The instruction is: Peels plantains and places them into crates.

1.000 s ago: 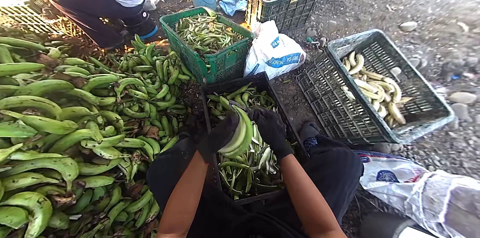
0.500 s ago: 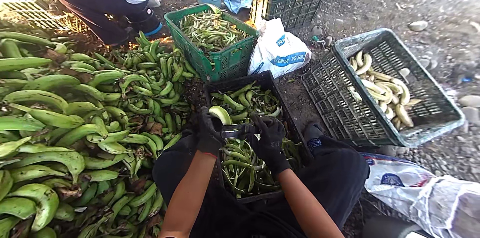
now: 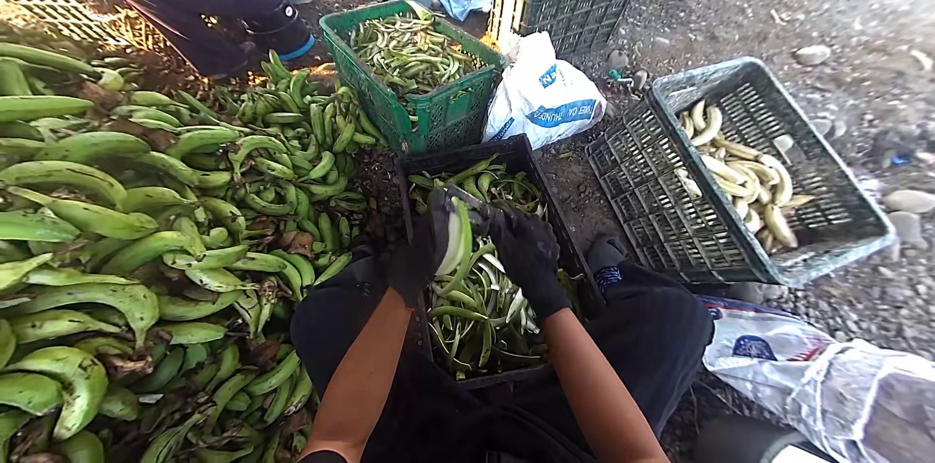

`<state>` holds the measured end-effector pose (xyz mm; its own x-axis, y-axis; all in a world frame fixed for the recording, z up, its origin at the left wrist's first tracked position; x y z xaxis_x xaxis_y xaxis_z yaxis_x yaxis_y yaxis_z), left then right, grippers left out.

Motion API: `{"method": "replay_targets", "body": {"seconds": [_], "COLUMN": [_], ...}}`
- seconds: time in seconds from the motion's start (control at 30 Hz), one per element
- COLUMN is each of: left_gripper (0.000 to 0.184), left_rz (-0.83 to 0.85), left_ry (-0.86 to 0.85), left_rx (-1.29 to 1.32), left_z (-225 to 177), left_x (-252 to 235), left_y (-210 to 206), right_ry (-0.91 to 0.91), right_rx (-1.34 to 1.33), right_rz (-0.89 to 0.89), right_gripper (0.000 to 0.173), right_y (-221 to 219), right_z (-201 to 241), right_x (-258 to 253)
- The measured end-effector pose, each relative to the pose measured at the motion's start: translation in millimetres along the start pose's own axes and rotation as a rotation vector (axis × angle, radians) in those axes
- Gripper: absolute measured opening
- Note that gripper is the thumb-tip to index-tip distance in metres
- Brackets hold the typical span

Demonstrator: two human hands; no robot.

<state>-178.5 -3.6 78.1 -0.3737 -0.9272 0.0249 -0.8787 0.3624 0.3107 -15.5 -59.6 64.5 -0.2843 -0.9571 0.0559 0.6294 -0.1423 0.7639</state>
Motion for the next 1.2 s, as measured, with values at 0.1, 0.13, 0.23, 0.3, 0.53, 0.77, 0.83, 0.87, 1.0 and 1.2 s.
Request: {"method": "replay_targets", "body": {"seconds": [0.1,0.13,0.23,0.3,0.53,0.77,0.83,0.87,1.0,1.2], "left_gripper": [0.047,0.049,0.058,0.052,0.045,0.046,0.056,0.055,0.045,0.057], "left_rz": [0.19,0.196,0.041,-0.047,0.071,-0.149,-0.191,-0.181,0.007,0.128], "left_ry": [-0.057,-0.026,0.123,0.226,0.421,0.304,0.174,0.113,-0.072,0.065], "left_rx": [-0.192,-0.122,0.411,0.815,1.162,0.677,0.294,0.131,-0.094,0.393], "left_z": [-17,-14,8,24,44,39,23,10,-12,-1], "left_x": [9,8,-3,-2,4,6,6,6,8,5], "left_y": [-20,-21,-11,-4,-13,-3,7,7,-8,-26], "right_ry": [0.046,0.05,0.029,0.095,0.647,0.082,-0.018,-0.036,-0.019,-0.035], "right_rx": [-0.138,-0.167,-0.142,-0.075,0.035,-0.036,-0.115,-0.162,-0.258,-0.357], "right_rz": [0.143,0.129,-0.01,-0.062,-0.484,0.016,0.143,0.162,0.291,0.108], "right_gripper": [0.049,0.051,0.061,0.056,0.06,0.048,0.047,0.048,0.05,0.055], "right_y": [1,3,9,6,2,-14,-23,-23,-20,-10], "right_z": [-8,-11,-16,-10,2,-1,-5,-4,-1,-16], "right_x": [-16,-18,-13,1,43,12,6,4,-1,-7]}}
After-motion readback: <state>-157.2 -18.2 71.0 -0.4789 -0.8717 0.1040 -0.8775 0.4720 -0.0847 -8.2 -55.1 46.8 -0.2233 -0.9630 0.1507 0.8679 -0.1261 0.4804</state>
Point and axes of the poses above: each hand's wrist, its own x-axis away from the middle knuckle, its own y-axis out of the back of the hand, z = x × y, the point moved 9 cm from there along -x, towards the middle knuckle, and after that the axes turned 2 degrees about z, right-handed, at the moved point
